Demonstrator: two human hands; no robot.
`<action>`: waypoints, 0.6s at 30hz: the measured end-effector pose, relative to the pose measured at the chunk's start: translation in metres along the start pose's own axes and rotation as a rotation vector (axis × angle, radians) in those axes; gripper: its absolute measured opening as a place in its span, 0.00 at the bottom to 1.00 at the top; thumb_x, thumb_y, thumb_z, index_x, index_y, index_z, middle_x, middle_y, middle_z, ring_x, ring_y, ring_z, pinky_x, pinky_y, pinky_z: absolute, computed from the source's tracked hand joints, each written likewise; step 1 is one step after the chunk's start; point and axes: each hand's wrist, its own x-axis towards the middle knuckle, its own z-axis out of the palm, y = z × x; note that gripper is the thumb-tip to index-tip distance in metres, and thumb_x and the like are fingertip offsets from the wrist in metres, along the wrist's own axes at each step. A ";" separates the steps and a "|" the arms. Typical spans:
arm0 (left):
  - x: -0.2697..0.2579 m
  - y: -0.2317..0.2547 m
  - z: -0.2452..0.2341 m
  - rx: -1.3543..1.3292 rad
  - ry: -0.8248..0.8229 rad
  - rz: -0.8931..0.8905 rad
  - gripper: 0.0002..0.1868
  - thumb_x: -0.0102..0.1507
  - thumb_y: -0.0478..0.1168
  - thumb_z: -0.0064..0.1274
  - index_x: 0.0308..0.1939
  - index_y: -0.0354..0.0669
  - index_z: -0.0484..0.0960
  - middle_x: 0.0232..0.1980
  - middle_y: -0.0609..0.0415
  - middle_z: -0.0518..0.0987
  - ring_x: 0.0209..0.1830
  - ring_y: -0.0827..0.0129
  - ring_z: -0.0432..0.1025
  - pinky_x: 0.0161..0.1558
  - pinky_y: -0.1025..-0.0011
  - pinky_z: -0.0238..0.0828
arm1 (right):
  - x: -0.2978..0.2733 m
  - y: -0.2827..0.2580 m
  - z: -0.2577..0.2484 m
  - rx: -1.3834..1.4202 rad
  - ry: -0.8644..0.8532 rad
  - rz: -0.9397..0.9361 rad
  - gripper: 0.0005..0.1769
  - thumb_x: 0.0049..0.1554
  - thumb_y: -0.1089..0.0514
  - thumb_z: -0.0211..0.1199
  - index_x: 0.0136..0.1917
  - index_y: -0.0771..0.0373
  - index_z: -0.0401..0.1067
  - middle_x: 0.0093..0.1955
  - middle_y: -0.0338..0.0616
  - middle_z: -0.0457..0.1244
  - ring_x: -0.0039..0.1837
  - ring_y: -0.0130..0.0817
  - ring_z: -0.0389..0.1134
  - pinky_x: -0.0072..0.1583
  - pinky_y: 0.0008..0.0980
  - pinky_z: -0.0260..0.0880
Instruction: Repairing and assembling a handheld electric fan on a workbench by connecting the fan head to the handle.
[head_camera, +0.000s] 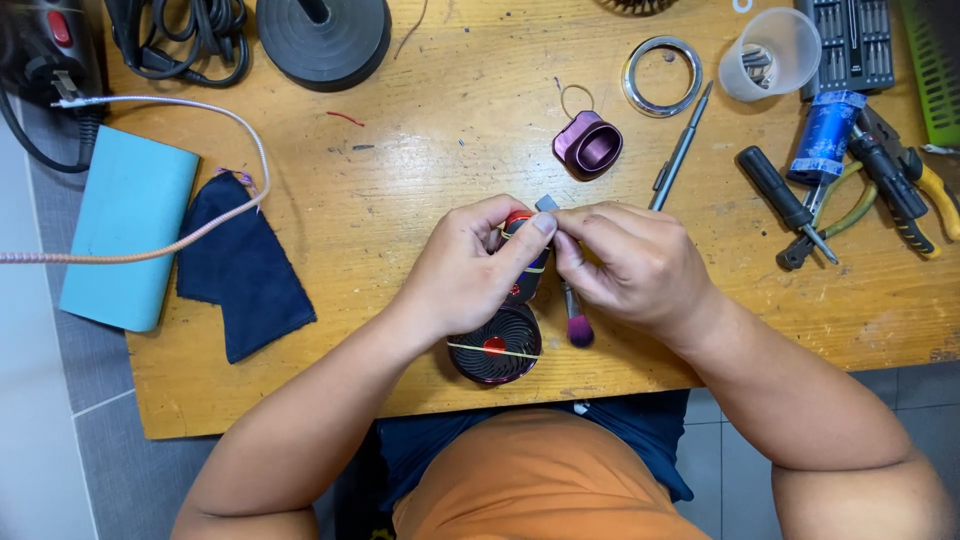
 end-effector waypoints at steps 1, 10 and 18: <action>0.000 0.001 0.000 -0.002 0.000 0.000 0.14 0.77 0.44 0.60 0.44 0.36 0.89 0.21 0.49 0.81 0.23 0.74 0.79 0.27 0.78 0.80 | -0.001 -0.001 0.001 0.000 -0.002 0.001 0.08 0.70 0.66 0.69 0.59 0.69 0.87 0.47 0.53 0.77 0.46 0.53 0.81 0.47 0.45 0.81; 0.006 -0.008 -0.003 0.092 0.011 0.078 0.20 0.80 0.45 0.56 0.35 0.44 0.88 0.18 0.60 0.72 0.28 0.84 0.68 0.28 0.81 0.65 | 0.001 -0.006 0.004 0.091 -0.007 0.095 0.07 0.70 0.66 0.68 0.56 0.67 0.86 0.42 0.50 0.75 0.44 0.53 0.79 0.45 0.45 0.80; 0.012 -0.025 -0.005 0.070 0.022 0.042 0.26 0.82 0.46 0.53 0.28 0.47 0.85 0.14 0.60 0.74 0.22 0.85 0.65 0.26 0.82 0.60 | 0.004 -0.004 0.006 0.235 -0.019 0.222 0.08 0.70 0.68 0.66 0.54 0.67 0.86 0.37 0.49 0.73 0.40 0.47 0.78 0.44 0.41 0.78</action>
